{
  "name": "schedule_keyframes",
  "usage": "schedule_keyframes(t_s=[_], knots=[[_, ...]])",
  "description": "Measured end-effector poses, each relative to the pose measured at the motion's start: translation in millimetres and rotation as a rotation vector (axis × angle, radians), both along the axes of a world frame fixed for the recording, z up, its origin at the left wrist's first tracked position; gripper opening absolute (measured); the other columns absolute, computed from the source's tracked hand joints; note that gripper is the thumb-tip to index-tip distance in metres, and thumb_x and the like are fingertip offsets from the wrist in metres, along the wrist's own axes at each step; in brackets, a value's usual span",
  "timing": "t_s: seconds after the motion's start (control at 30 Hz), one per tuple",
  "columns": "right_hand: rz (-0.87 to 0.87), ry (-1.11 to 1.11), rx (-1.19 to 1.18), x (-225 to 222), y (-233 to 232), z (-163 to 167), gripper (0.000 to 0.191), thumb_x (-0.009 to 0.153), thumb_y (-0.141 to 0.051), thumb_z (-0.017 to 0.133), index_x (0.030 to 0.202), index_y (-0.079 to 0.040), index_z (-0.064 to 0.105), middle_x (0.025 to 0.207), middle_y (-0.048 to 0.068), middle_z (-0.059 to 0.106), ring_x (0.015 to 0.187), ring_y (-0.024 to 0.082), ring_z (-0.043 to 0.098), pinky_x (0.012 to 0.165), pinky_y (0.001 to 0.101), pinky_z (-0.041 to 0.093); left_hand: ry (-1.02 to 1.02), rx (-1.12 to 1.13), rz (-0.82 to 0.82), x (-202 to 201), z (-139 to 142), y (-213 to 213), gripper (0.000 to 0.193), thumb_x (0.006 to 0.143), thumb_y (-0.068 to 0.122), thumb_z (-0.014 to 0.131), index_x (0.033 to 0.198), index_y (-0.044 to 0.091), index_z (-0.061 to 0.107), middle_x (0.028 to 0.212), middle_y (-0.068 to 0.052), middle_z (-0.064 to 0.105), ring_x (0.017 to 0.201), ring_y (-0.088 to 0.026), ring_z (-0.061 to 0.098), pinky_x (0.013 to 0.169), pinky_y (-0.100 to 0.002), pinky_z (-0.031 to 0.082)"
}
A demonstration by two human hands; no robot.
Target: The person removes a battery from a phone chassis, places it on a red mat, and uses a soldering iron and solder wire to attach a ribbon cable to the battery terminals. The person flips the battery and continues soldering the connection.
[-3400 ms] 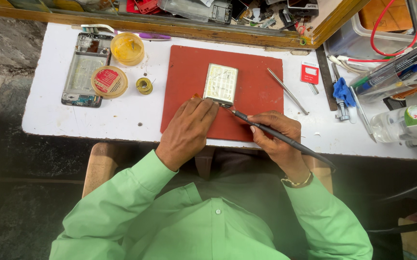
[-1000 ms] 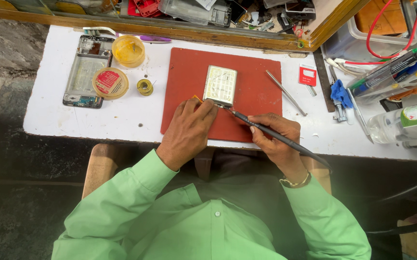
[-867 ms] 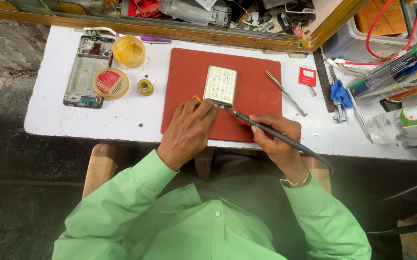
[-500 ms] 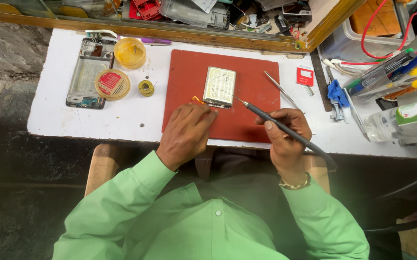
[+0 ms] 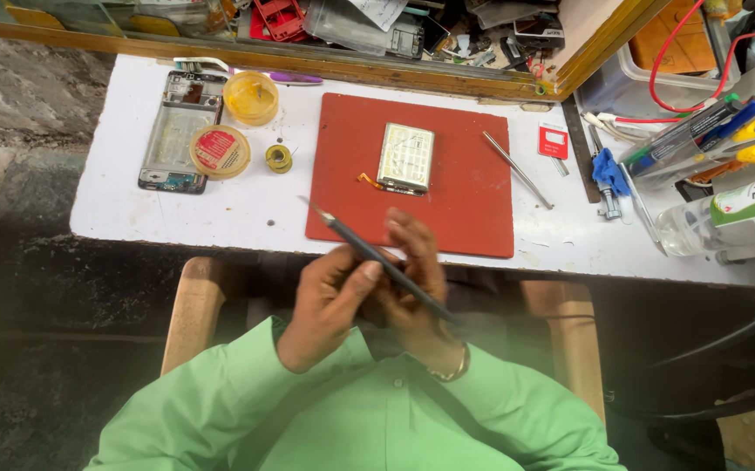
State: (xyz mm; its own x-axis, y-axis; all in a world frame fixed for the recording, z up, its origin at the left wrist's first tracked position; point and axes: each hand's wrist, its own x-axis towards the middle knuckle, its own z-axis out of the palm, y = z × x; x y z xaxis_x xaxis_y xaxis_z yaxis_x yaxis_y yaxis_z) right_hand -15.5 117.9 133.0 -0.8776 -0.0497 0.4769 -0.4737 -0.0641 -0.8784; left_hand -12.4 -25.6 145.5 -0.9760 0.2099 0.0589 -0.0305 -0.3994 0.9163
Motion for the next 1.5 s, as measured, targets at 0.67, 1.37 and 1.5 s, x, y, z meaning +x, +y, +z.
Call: schedule_keyframes(t_s=[0.67, 1.37, 1.5], knots=[[-0.581, 0.173, 0.903, -115.5, 155.5, 33.2, 0.028, 0.087, -0.011, 0.083, 0.112, 0.000, 0.076, 0.099, 0.016, 0.066, 0.081, 0.028, 0.064, 0.073, 0.0363, 0.053, 0.274, -0.148, 0.090, -13.7, -35.6, -53.8, 0.013, 0.105, 0.003, 0.046, 0.115, 0.001, 0.055, 0.119, -0.014, 0.068, 0.104, -0.016, 0.063, 0.092, -0.032, 0.053], [-0.434, 0.404, 0.866, -58.3, 85.6, 32.5, 0.019, 0.089, 0.001, 0.080, 0.107, -0.003, 0.075, 0.093, 0.010, 0.067, 0.084, 0.026, 0.066, 0.071, 0.0369, 0.053, 0.655, -0.804, 0.062, -102.6, 3.8, -5.8, 0.020, 0.096, 0.012, 0.055, 0.112, 0.000, 0.057, 0.110, -0.014, 0.067, 0.106, -0.037, 0.059, 0.096, -0.047, 0.044], [-0.429, 0.424, 0.970, -61.3, 83.3, 31.7, 0.021, 0.085, 0.002, 0.080, 0.105, -0.004, 0.077, 0.093, 0.008, 0.067, 0.082, 0.025, 0.064, 0.071, 0.0382, 0.050, 0.656, -0.822, 0.040, -106.7, -2.9, -7.2, 0.025, 0.095, 0.012, 0.052, 0.116, 0.000, 0.058, 0.109, -0.015, 0.066, 0.107, -0.037, 0.058, 0.095, -0.048, 0.043]])
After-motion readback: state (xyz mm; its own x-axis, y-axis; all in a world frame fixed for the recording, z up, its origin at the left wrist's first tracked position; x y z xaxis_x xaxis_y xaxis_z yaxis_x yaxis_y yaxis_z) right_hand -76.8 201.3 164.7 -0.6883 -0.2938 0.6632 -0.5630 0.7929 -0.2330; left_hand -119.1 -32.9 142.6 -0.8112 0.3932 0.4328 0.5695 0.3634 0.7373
